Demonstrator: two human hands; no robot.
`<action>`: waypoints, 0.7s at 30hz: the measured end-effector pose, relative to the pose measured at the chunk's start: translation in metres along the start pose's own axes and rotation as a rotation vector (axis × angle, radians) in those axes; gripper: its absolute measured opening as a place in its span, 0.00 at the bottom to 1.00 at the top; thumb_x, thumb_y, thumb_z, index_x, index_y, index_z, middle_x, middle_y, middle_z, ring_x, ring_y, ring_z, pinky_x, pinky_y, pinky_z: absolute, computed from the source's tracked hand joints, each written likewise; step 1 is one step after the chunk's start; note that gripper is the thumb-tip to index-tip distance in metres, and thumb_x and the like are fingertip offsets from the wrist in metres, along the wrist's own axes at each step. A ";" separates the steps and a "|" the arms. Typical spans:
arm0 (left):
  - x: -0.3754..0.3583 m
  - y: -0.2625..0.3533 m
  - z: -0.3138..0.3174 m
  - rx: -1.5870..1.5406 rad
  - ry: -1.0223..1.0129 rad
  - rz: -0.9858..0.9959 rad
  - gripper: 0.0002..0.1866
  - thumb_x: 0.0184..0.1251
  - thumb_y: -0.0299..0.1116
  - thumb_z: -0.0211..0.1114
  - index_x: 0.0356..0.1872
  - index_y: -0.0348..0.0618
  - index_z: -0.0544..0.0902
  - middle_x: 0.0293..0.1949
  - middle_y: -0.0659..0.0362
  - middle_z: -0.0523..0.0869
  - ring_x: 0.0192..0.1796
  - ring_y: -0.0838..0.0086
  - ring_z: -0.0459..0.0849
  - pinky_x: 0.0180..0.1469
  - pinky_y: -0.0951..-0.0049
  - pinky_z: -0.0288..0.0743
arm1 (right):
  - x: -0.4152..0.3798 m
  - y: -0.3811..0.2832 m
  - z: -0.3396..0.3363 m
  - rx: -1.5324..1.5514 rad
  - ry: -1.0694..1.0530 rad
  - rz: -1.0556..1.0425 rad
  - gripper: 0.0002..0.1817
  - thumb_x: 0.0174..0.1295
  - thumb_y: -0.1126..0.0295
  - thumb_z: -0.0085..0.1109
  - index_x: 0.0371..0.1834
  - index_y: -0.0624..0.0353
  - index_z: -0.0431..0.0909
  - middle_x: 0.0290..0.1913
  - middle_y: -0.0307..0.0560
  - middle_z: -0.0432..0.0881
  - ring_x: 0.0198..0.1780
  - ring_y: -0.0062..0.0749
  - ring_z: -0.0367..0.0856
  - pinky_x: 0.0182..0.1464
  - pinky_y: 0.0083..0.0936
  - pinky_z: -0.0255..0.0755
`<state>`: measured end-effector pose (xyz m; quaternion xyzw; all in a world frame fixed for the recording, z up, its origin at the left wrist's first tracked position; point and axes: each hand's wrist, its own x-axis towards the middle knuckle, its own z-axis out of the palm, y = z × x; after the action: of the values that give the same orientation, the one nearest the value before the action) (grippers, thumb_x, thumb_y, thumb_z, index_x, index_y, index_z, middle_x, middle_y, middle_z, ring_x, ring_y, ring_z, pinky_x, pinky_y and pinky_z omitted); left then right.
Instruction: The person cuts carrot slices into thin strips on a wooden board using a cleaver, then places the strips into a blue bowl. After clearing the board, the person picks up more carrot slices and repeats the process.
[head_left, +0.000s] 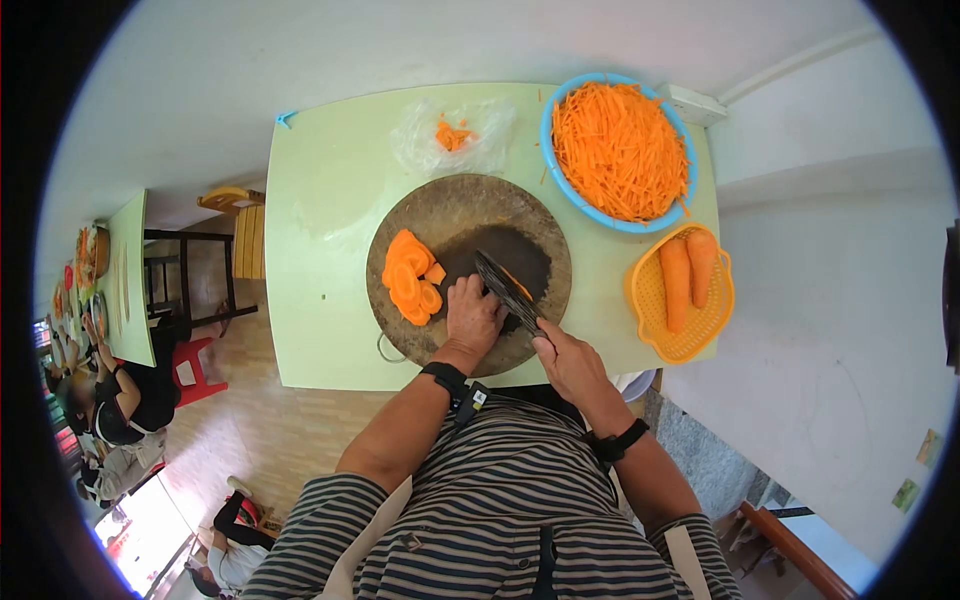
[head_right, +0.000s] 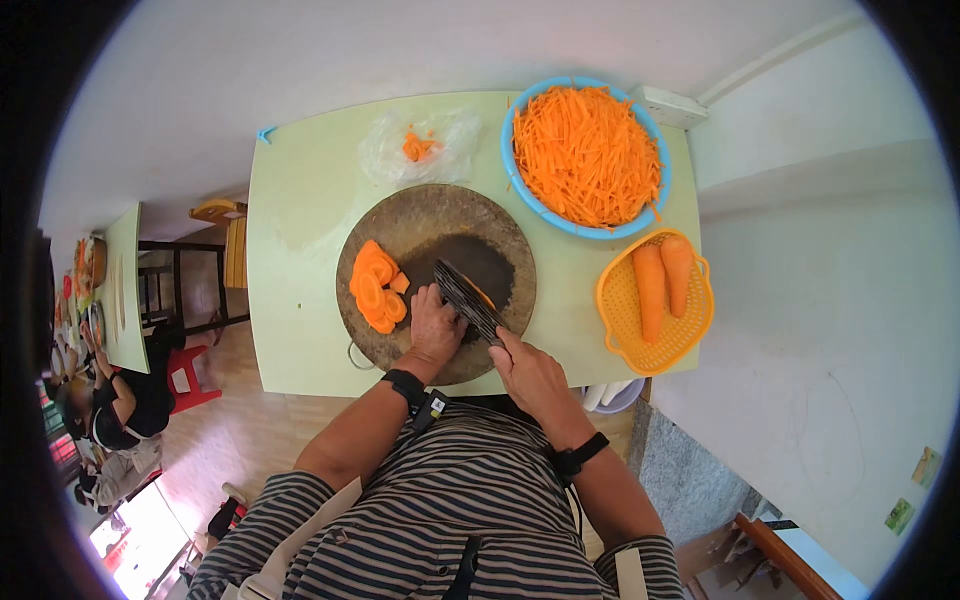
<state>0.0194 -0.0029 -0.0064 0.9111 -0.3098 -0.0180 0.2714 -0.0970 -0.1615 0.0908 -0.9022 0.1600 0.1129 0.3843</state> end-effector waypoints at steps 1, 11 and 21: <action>0.000 0.000 0.001 -0.021 0.012 -0.004 0.13 0.44 0.31 0.76 0.34 0.47 0.87 0.41 0.54 0.75 0.47 0.57 0.73 0.48 0.58 0.65 | -0.001 -0.001 -0.002 -0.001 0.001 -0.001 0.23 0.77 0.54 0.51 0.64 0.59 0.77 0.45 0.65 0.87 0.45 0.61 0.86 0.47 0.48 0.80; 0.002 0.001 -0.001 -0.102 0.096 0.029 0.17 0.35 0.27 0.75 0.34 0.46 0.86 0.42 0.53 0.75 0.48 0.54 0.73 0.47 0.56 0.66 | -0.020 -0.002 -0.006 -0.045 -0.052 0.074 0.23 0.77 0.55 0.52 0.65 0.60 0.77 0.48 0.66 0.86 0.48 0.61 0.86 0.50 0.47 0.79; -0.001 -0.001 0.002 -0.072 0.057 0.003 0.18 0.40 0.29 0.77 0.38 0.47 0.88 0.41 0.54 0.75 0.47 0.56 0.73 0.48 0.56 0.66 | -0.011 0.004 -0.002 0.000 -0.021 0.035 0.23 0.77 0.53 0.50 0.64 0.59 0.77 0.45 0.65 0.87 0.46 0.61 0.86 0.48 0.49 0.80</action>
<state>0.0184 -0.0026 -0.0091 0.9004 -0.3026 -0.0028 0.3125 -0.1085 -0.1637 0.0931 -0.8980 0.1718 0.1289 0.3840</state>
